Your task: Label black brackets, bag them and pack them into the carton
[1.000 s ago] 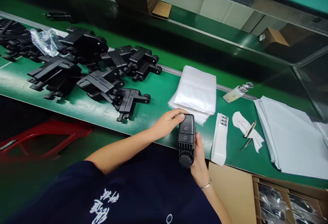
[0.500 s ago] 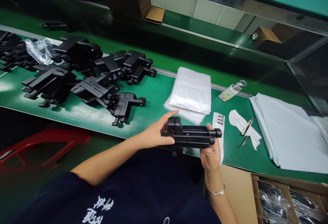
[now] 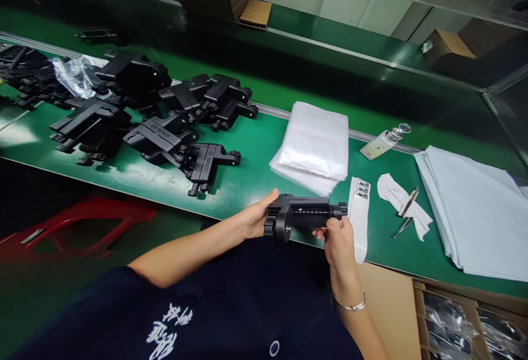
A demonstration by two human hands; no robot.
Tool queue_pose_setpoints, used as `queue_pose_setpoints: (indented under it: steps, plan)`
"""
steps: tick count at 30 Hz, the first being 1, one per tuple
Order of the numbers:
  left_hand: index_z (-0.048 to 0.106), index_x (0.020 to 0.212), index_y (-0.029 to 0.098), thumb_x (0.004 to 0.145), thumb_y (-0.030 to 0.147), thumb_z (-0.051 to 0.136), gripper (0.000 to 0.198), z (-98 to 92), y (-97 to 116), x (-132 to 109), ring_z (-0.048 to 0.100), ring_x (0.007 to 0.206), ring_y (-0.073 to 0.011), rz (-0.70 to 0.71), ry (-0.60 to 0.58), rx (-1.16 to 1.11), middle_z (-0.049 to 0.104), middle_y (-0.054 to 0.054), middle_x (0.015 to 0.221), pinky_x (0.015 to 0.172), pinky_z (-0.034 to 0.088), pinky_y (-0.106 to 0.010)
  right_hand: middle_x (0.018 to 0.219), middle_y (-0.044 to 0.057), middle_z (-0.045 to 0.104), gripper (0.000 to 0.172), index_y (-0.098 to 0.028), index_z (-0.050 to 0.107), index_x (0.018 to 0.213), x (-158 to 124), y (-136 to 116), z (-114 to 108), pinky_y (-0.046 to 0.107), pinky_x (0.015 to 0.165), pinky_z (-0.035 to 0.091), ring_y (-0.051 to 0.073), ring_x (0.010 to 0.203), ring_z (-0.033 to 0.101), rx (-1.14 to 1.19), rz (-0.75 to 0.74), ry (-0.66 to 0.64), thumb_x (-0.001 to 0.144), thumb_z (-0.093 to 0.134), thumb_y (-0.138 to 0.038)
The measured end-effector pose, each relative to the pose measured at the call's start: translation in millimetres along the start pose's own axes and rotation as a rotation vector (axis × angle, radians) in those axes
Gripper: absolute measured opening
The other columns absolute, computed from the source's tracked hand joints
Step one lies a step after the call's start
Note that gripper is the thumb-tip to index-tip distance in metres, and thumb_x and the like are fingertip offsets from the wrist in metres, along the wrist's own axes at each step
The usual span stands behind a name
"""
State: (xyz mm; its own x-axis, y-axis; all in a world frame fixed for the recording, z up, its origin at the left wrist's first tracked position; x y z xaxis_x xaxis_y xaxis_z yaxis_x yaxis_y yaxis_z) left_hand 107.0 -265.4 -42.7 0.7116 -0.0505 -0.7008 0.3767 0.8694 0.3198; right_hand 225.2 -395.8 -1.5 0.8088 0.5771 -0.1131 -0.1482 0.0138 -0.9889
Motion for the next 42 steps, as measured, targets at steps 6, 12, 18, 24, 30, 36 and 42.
queue_pose_setpoints:
  steps: [6, 12, 18, 24, 30, 36, 42]
  plan:
    - [0.065, 0.078, 0.013, 0.091, 0.044, 0.055, 0.035, -15.2, 16.1, 18.1, 0.061, 0.054, -0.0154, 0.02, 0.061, -0.001, 0.068, -0.003, 0.062, 0.062, 0.05, -0.027, 0.064, -0.004, 0.061, 0.039, -0.023, 0.052, 0.086, -10.1, -34.1, 32.6, 0.028, 0.056, 0.05, 0.016, 0.057, 0.061, -0.534, -0.155, -0.063, 0.064, 0.078, -0.043]
    - [0.062, 0.068, 0.012, 0.087, 0.045, 0.058, 0.038, -18.9, 20.1, 27.1, 0.059, 0.052, -0.0151, 0.06, 0.042, 0.005, 0.066, -0.004, 0.059, 0.06, 0.048, -0.026, 0.062, -0.003, 0.061, 0.034, -0.023, 0.055, 0.087, -18.8, -51.4, 65.7, 0.028, 0.052, 0.049, 0.017, 0.055, 0.06, -0.746, -0.271, -0.114, 0.066, 0.073, -0.042]
    - [0.066, 0.078, 0.013, 0.087, 0.051, 0.056, 0.041, -21.9, 28.9, 17.8, 0.064, 0.062, -0.0155, 0.159, 0.055, 0.069, 0.071, -0.005, 0.07, 0.066, 0.05, -0.026, 0.082, 0.003, 0.069, 0.045, -0.024, 0.06, 0.109, -10.9, -44.0, 41.1, 0.034, 0.068, 0.053, 0.021, 0.071, 0.066, -0.569, -0.266, -0.263, 0.072, 0.074, -0.046]
    - [0.042, 0.142, 0.024, 0.087, 0.049, 0.055, 0.061, -44.1, 74.2, -4.8, 0.041, 0.137, -0.0231, 0.644, 0.276, 0.637, 0.044, -0.007, 0.15, 0.112, 0.033, -0.035, 0.107, 0.013, 0.067, 0.045, -0.017, 0.063, 0.114, 39.0, -31.9, -112.1, 0.04, 0.076, 0.048, 0.025, 0.085, 0.063, -0.847, -0.036, 0.285, 0.086, 0.051, -0.05]
    - [0.032, 0.147, 0.012, 0.088, 0.046, 0.047, 0.069, -38.2, 88.7, -21.4, 0.036, 0.138, -0.034, 0.887, 0.605, 1.232, 0.04, -0.019, 0.148, 0.114, 0.028, -0.054, 0.087, 0.014, 0.063, 0.035, -0.017, 0.063, 0.072, 64.4, -9.2, -153.3, 0.042, 0.074, 0.043, 0.032, 0.089, 0.058, -1.043, 0.117, 0.444, 0.07, 0.068, -0.052]
    - [0.061, 0.116, 0.021, 0.092, 0.036, 0.044, 0.033, 42.9, 70.2, -47.6, 0.057, 0.113, -0.0263, 1.211, 0.426, 1.372, 0.064, -0.01, 0.118, 0.101, 0.045, -0.043, 0.069, 0.002, 0.057, 0.027, -0.02, 0.057, 0.066, 67.4, 4.9, -151.3, 0.031, 0.064, 0.04, 0.019, 0.067, 0.052, -0.803, 0.031, 0.397, 0.074, 0.06, -0.046]
    - [0.049, 0.137, 0.026, 0.087, 0.032, 0.054, 0.05, 119.2, 21.1, 32.4, 0.059, 0.114, -0.0253, 0.795, -0.078, 1.163, 0.059, -0.01, 0.133, 0.093, 0.047, -0.037, 0.066, -0.002, 0.054, 0.034, -0.02, 0.057, 0.073, 44.8, -0.8, -136.9, 0.026, 0.057, 0.041, 0.014, 0.059, 0.048, -0.472, -0.127, 0.223, 0.075, 0.059, -0.054]
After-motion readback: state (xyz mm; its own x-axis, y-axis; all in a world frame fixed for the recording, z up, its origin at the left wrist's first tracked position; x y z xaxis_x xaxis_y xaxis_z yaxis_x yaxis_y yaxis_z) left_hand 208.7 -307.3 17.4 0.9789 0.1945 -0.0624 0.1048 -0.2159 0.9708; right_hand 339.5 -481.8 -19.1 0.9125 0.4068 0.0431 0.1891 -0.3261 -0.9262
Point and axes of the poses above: each hand's wrist, its own x-axis towards the middle knuckle, its own z-axis out of the palm, y = z × x, the point moved 7 cm from there along x, towards the middle knuckle
